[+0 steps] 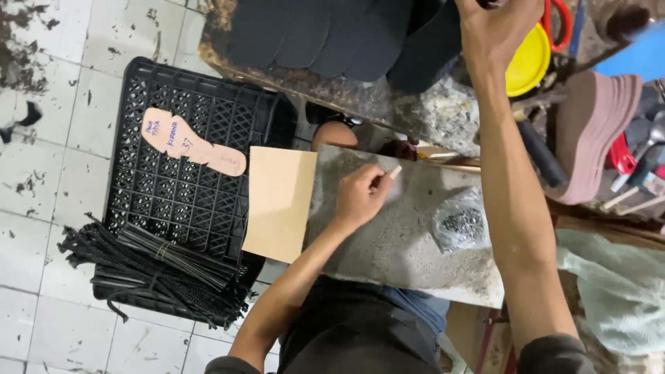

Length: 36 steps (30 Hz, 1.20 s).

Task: Nailing heels to shoe soles using a hammer and small nails on a metal block at a workbench.

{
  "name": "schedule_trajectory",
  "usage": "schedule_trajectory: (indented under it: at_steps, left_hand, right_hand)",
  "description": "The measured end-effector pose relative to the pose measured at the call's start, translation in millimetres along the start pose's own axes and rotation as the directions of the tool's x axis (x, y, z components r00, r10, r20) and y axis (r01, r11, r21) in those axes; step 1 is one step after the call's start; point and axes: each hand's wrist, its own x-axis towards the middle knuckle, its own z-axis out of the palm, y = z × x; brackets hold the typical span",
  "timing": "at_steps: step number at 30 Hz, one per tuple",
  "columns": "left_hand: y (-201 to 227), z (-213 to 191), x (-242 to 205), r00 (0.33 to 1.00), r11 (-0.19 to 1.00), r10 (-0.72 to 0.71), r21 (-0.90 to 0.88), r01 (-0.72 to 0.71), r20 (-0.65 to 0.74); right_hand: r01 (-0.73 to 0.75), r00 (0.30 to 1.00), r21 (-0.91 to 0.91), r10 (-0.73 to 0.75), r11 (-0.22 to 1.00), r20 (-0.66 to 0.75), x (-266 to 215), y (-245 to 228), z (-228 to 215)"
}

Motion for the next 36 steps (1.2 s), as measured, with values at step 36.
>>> schedule_trajectory:
  at_steps: [36]
  left_hand:
    - [90,-26,-96,0.851,0.253,-0.086,-0.815,0.522,0.518]
  right_hand:
    - [-0.356,0.919,0.502,0.200,0.788,0.339,-178,-193,-242]
